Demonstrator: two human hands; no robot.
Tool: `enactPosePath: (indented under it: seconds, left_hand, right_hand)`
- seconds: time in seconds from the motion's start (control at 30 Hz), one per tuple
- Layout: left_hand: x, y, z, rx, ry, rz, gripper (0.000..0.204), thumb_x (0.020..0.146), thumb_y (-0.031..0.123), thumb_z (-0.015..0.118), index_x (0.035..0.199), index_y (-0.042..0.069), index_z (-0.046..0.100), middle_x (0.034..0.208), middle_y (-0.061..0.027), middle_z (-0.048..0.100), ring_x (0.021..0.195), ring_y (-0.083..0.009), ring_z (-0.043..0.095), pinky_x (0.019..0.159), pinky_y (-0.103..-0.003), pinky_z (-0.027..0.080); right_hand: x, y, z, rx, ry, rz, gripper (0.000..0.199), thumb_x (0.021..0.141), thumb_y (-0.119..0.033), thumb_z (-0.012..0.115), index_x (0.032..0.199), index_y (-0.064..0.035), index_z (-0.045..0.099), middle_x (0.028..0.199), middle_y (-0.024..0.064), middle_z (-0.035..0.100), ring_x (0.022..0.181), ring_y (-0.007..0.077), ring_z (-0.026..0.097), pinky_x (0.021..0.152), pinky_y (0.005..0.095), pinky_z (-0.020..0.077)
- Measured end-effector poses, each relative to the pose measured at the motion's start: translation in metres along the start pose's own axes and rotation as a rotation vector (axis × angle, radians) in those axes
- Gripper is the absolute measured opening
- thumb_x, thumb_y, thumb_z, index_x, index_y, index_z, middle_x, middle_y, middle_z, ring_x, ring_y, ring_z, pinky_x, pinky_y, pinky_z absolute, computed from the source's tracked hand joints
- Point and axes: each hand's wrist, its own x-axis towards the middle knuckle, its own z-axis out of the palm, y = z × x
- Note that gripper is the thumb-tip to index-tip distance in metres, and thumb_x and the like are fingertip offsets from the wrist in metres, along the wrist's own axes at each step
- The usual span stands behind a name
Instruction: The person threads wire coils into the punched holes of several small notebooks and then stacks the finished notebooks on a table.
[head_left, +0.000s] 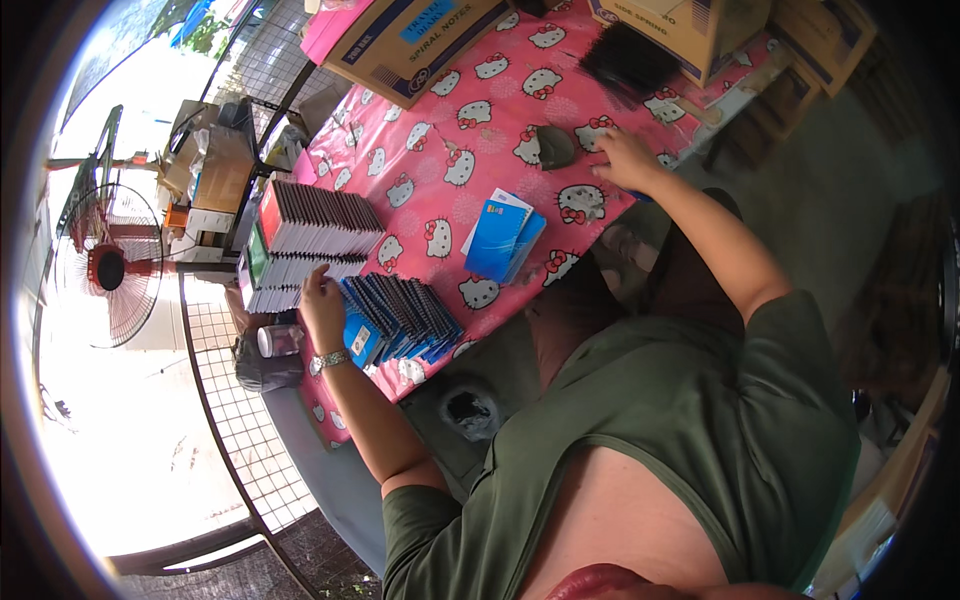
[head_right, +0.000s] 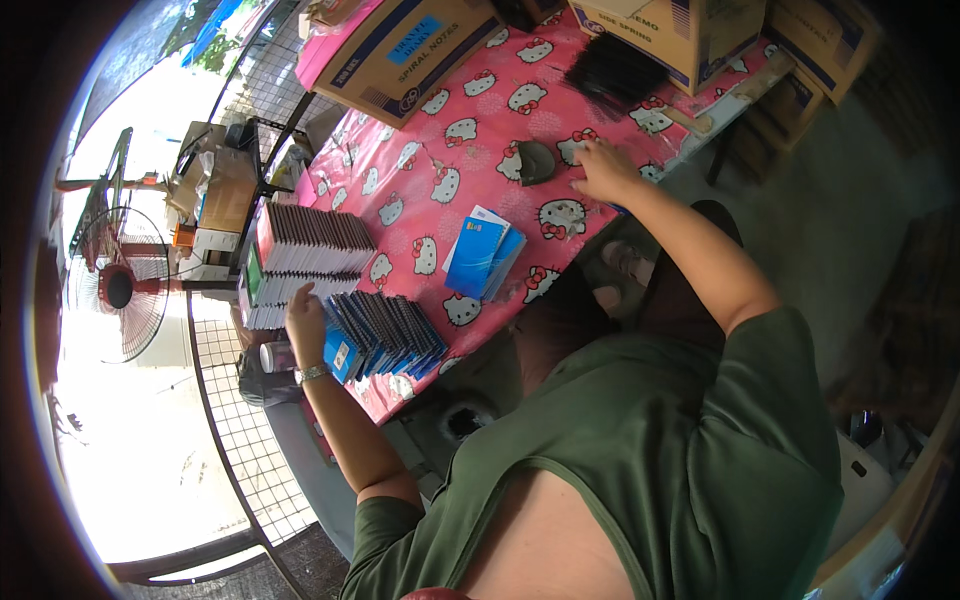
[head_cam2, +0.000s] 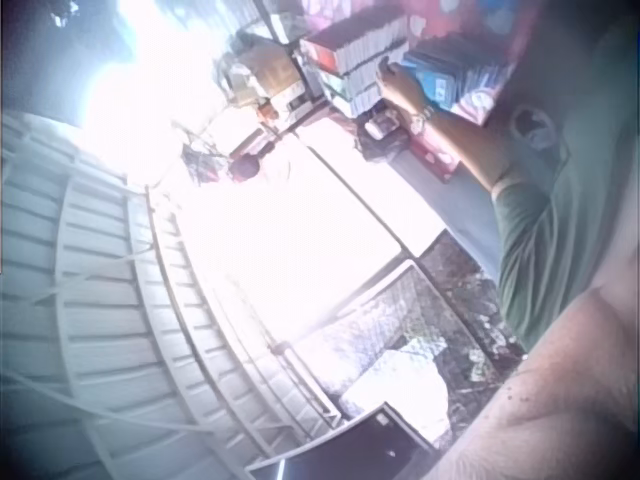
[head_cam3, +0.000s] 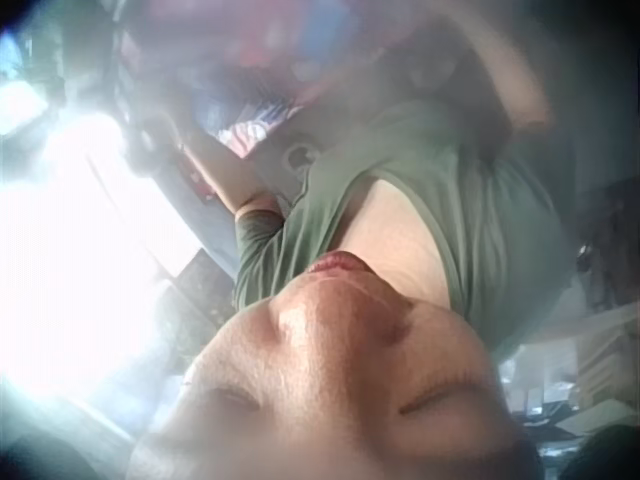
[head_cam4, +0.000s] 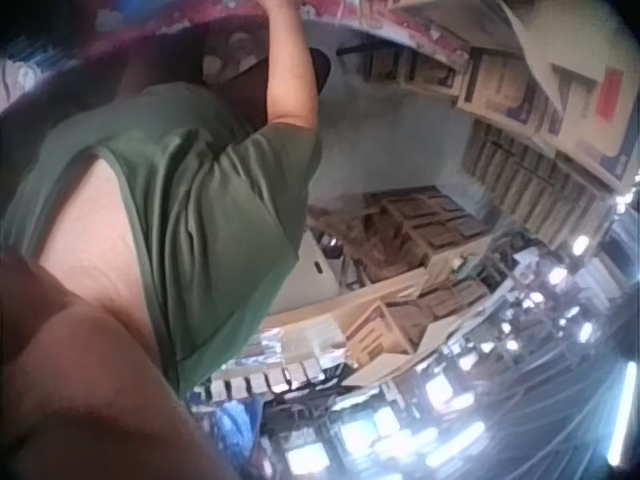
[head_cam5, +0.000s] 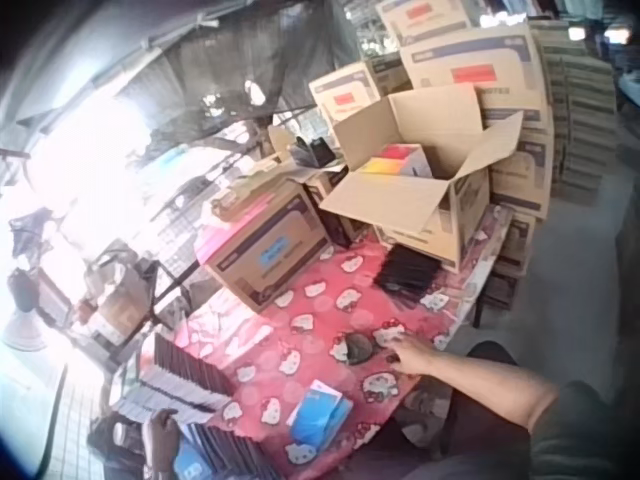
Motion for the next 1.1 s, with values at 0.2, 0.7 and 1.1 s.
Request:
enactPosePath:
  seconds: [0.2, 0.7, 1.1]
  left_hand:
    - [-0.036, 0.128, 0.064, -0.100, 0.274, 0.552, 0.036, 0.077, 0.003, 0.064, 0.113, 0.005, 0.063, 0.115, -0.0153, 0.062, 0.113, -0.0351, 0.056, 0.098, -0.046, 0.044]
    - [-0.103, 0.175, 0.167, -0.055, -0.172, 0.648, 0.026, 0.082, 0.018, 0.065, 0.106, 0.009, 0.062, 0.099, -0.0115, 0.065, 0.092, -0.0324, 0.063, 0.075, -0.045, 0.052]
    - [-0.064, 0.191, 0.183, 0.006, 0.034, 0.541, 0.023, 0.084, 0.023, 0.062, 0.103, 0.009, 0.061, 0.097, -0.0076, 0.066, 0.099, -0.0284, 0.060, 0.105, -0.059, 0.030]
  right_hand:
    - [0.074, 0.078, -0.005, -0.340, 0.280, 0.186, 0.021, 0.090, -0.022, 0.057, 0.102, -0.0066, 0.064, 0.109, 0.0102, 0.061, 0.104, 0.0294, 0.058, 0.085, 0.0448, 0.0498]
    - [0.082, 0.052, -0.021, 0.061, 0.312, 0.107, 0.021, 0.083, -0.004, 0.058, 0.104, -0.0047, 0.059, 0.103, 0.0195, 0.058, 0.096, 0.0386, 0.060, 0.083, 0.0459, 0.0512]
    - [-0.022, -0.068, -0.007, 0.708, -0.035, -0.125, 0.034, 0.094, -0.020, 0.060, 0.128, -0.0153, 0.062, 0.092, 0.0093, 0.059, 0.091, 0.0213, 0.060, 0.083, 0.0321, 0.0491]
